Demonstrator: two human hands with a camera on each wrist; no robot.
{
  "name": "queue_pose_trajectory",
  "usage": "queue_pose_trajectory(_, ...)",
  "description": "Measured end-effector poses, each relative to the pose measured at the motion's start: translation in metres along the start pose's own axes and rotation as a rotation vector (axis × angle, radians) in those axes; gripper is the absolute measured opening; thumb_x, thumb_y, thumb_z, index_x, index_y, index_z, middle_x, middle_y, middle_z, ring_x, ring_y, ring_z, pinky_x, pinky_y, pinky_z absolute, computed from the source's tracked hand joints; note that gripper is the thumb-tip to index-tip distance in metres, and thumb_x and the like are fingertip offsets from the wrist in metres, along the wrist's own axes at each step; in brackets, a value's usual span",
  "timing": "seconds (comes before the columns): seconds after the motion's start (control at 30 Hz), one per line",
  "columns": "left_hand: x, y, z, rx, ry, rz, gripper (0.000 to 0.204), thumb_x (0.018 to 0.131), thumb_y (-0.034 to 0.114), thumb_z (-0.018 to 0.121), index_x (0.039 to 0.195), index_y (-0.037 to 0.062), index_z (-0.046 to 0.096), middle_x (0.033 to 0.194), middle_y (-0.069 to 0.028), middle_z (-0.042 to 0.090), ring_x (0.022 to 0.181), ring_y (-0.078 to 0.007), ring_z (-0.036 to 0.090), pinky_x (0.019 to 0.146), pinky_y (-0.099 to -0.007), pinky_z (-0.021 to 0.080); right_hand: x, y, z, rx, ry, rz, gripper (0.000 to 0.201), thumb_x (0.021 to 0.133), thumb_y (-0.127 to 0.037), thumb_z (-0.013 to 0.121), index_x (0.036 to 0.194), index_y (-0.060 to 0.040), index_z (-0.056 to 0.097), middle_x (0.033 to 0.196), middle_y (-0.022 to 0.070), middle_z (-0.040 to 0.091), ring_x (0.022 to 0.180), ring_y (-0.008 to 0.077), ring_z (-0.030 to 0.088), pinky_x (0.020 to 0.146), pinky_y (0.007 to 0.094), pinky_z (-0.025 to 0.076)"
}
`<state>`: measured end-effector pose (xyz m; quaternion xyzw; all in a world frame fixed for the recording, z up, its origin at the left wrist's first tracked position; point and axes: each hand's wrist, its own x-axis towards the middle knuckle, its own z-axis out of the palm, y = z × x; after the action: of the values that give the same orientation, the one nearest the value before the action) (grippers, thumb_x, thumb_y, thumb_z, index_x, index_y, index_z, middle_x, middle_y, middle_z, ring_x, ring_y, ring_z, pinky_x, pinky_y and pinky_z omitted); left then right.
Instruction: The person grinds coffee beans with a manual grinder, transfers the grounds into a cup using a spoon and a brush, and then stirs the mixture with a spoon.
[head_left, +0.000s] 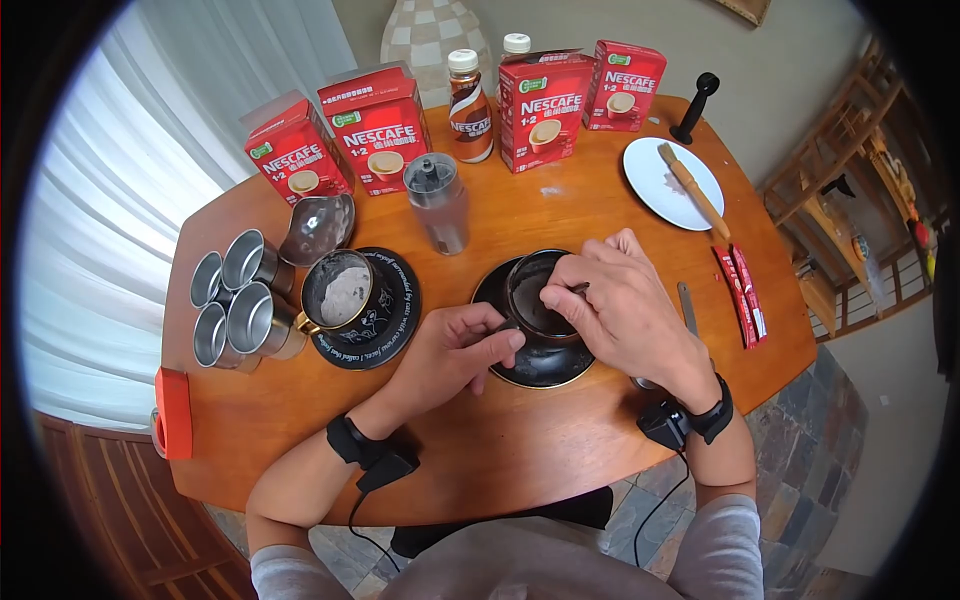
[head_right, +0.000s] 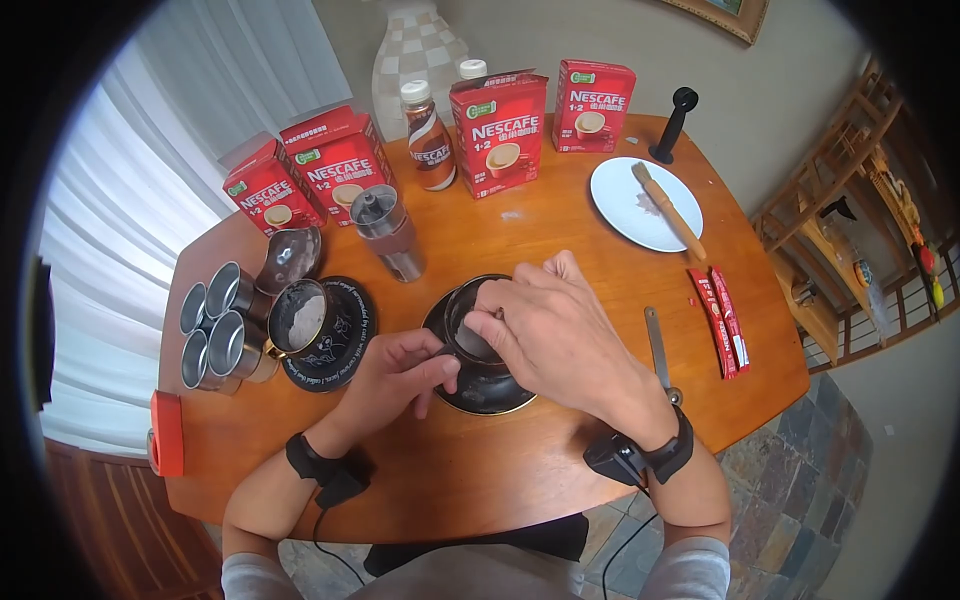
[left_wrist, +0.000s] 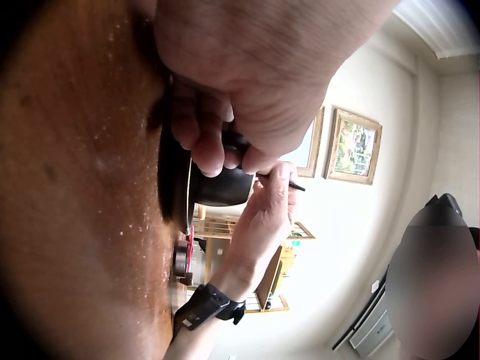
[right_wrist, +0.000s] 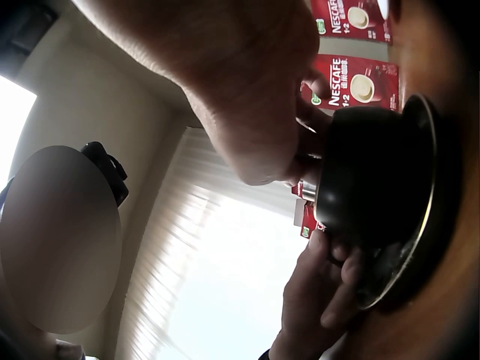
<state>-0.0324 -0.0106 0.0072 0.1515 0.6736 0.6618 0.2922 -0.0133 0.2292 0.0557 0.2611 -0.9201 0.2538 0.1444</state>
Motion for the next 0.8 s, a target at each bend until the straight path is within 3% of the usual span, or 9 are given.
queue_pose_trajectory(0.1,0.0,-0.001,-0.001,0.008,-0.003,0.013,0.02,0.103,0.02,0.07,0.094,0.0024,0.069,0.08,-0.0009,0.071,0.054,-0.004,0.055,0.048,-0.0199,0.042,0.001,0.0,0.007,0.012,0.092,-0.033,0.013,0.097,-0.018,0.07,0.094,-0.0061,0.07,0.083,0.0064,0.065,0.08,0.027,0.057,0.082,0.0399,0.037)
queue_pose_trajectory(0.3,0.0,-0.002,0.0,0.008,0.005,0.01,0.021,0.103,0.022,0.071,0.093,0.003,0.07,0.079,0.0003,0.07,0.054,-0.0029,0.055,0.047,-0.0191,0.042,0.0,-0.001,-0.003,0.051,-0.038,0.0,0.014,0.098,-0.02,0.069,0.094,-0.0061,0.071,0.084,0.007,0.066,0.082,0.027,0.057,0.083,0.04,0.037)
queue_pose_trajectory(0.7,0.001,-0.006,0.001,-0.006,0.013,0.027,0.022,0.103,0.022,0.071,0.092,0.0036,0.069,0.078,0.0003,0.069,0.054,-0.004,0.058,0.048,-0.0199,0.042,0.001,0.005,0.007,0.002,0.039,-0.076,0.017,0.099,-0.022,0.068,0.092,-0.007,0.069,0.082,0.0083,0.065,0.084,0.0269,0.057,0.083,0.04,0.037)
queue_pose_trajectory(0.8,0.001,-0.004,0.001,0.012,0.018,0.03,0.023,0.103,0.023,0.071,0.091,0.0034,0.068,0.078,0.0003,0.069,0.054,-0.0043,0.058,0.048,-0.0199,0.043,0.001,-0.003,-0.009,0.01,-0.096,0.007,0.014,0.098,-0.02,0.069,0.092,-0.007,0.069,0.084,0.0076,0.065,0.085,0.0264,0.058,0.082,0.0393,0.038)
